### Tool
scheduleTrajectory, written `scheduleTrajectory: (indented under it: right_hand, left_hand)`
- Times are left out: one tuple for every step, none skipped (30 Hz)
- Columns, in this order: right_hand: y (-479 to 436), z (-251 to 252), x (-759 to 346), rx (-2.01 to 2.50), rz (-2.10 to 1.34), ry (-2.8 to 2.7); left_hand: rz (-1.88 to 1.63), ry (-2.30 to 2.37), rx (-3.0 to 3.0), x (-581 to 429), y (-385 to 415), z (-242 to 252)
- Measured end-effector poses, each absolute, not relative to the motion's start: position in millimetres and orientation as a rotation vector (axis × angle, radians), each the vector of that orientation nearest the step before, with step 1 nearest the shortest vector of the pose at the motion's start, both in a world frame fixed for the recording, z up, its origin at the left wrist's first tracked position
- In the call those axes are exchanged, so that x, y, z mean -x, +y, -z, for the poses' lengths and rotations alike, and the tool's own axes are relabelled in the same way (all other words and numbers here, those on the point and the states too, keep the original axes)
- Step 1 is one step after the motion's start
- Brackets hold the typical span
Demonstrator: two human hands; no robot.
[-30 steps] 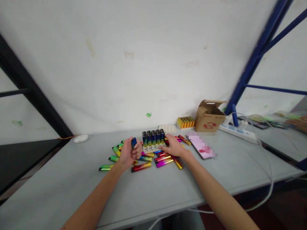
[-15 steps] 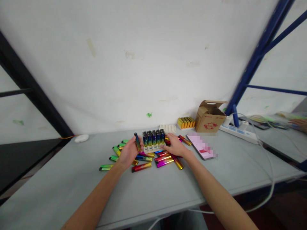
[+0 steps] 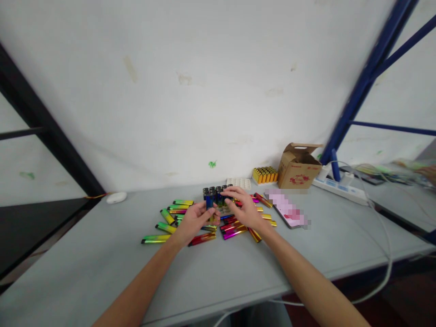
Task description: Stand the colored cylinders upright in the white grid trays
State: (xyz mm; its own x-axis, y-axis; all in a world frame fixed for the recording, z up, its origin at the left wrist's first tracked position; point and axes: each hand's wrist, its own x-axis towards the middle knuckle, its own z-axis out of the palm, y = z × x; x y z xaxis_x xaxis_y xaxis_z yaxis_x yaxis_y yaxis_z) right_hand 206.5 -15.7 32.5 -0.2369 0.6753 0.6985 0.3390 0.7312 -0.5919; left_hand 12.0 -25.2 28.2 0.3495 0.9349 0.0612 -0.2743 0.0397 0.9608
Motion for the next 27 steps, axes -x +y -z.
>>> scheduleTrajectory:
  right_hand:
    - [-15.6,-31.8,-205.2,0.781,-0.412,-1.848]
    - [-15.5,-31.3,-204.0,0.772,-0.443,-1.851]
    - [-15.7,-31.1,-202.6,0.763,-0.476,-1.849]
    - [-16.2,-31.2,-201.0,0.756,-0.51,-1.843]
    - [-17.0,-31.5,-199.0,0.752,-0.543,-1.833]
    - [-18.2,-32.1,-196.7,0.752,-0.578,-1.822]
    - [-19.4,-32.8,-194.3,0.754,-0.612,-1.812]
    - [-20.6,-33.6,-191.8,0.753,-0.644,-1.803]
    - [-21.5,-34.4,-189.6,0.749,-0.677,-1.792]
    - [-22.0,-35.1,-187.9,0.744,-0.715,-1.776]
    - [-21.7,-35.6,-186.8,0.741,-0.758,-1.743]
    - [-20.7,-35.8,-186.5,0.742,-0.807,-1.69]
    - [-19.0,-35.8,-187.0,0.745,-0.867,-1.614]
    - [-16.6,-35.5,-188.3,0.749,-0.937,-1.514]
    - [-13.9,-35.1,-190.4,0.747,-1.015,-1.405]
    - [-11.0,-34.8,-193.1,0.739,-1.096,-1.294]
    - [-8.3,-34.6,-196.2,0.726,-1.174,-1.192]
    - [-5.9,-34.6,-199.6,0.71,-1.244,-1.11]
    - [-4.1,-35.1,-202.9,0.696,-1.3,-1.041]
    - [-2.7,-35.8,-206.1,0.684,-1.346,-0.99]
    - [-1.8,-36.9,-208.8,0.675,-1.389,-0.947]
    - [-1.3,-38.0,-211.1,0.665,-1.434,-0.909]
    - [-0.9,-39.0,-212.9,0.651,-1.485,-0.882]
    - [-0.7,-39.8,-214.2,0.635,-1.536,-0.865]
    - [-0.5,-40.2,-215.3,0.623,-1.581,-0.857]
    - [-0.3,-40.2,-216.0,0.613,-1.613,-0.86]
    - [0.0,-39.8,-216.6,0.609,-1.632,-0.868]
  left_hand:
    - [-1.043,0.744,-1.182,-12.7,-26.0,-28.5]
    - [-1.018,0.752,-1.203,-13.5,-27.0,-28.8]
    - [-0.996,0.762,-1.221,-14.5,-28.1,-29.1]
    - [-0.978,0.77,-1.236,-15.6,-29.2,-29.3]
    - [-0.961,0.775,-1.248,-16.8,-30.2,-29.3]
    - [-0.945,0.777,-1.256,-18.0,-31.1,-29.2]
    - [-0.934,0.772,-1.257,-19.2,-31.9,-29.0]
    - [-0.929,0.763,-1.249,-20.3,-32.4,-28.7]
    - [-0.926,0.75,-1.235,-21.1,-32.7,-28.3]
    - [-0.921,0.737,-1.219,-21.7,-32.8,-28.1]
    - [-0.919,0.727,-1.203,-21.9,-32.7,-28.1]
    - [-0.919,0.725,-1.191,-21.6,-32.4,-28.3]
    - [-0.93,0.731,-1.181,-20.8,-32.0,-28.8]
    - [-0.965,0.747,-1.173,-19.5,-31.3,-29.6]
    - [-1.026,0.77,-1.164,-17.5,-30.4,-30.6]
    - [-1.112,0.799,-1.152,-14.8,-29.1,-31.8]
    - [-1.21,0.833,-1.137,-11.5,-27.4,-33.0]
    - [-1.306,0.868,-1.12,-7.6,-25.3,-34.2]
    - [-1.396,0.905,-1.105,-3.3,-22.9,-35.2]
    - [-1.473,0.94,-1.096,1.3,-20.2,-36.1]
    - [-1.547,0.971,-1.098,5.7,-17.5,-36.7]
    - [-1.614,1.003,-1.117,9.9,-14.8,-37.1]
    - [-1.662,1.036,-1.154,13.5,-12.4,-37.2]
    - [-1.689,1.067,-1.202,16.5,-10.3,-37.0]
    - [-1.698,1.096,-1.255,18.8,-8.7,-36.5]
    - [-1.686,1.12,-1.309,20.6,-7.5,-35.6]
    - [-1.659,1.139,-1.362,22.0,-6.7,-34.2]
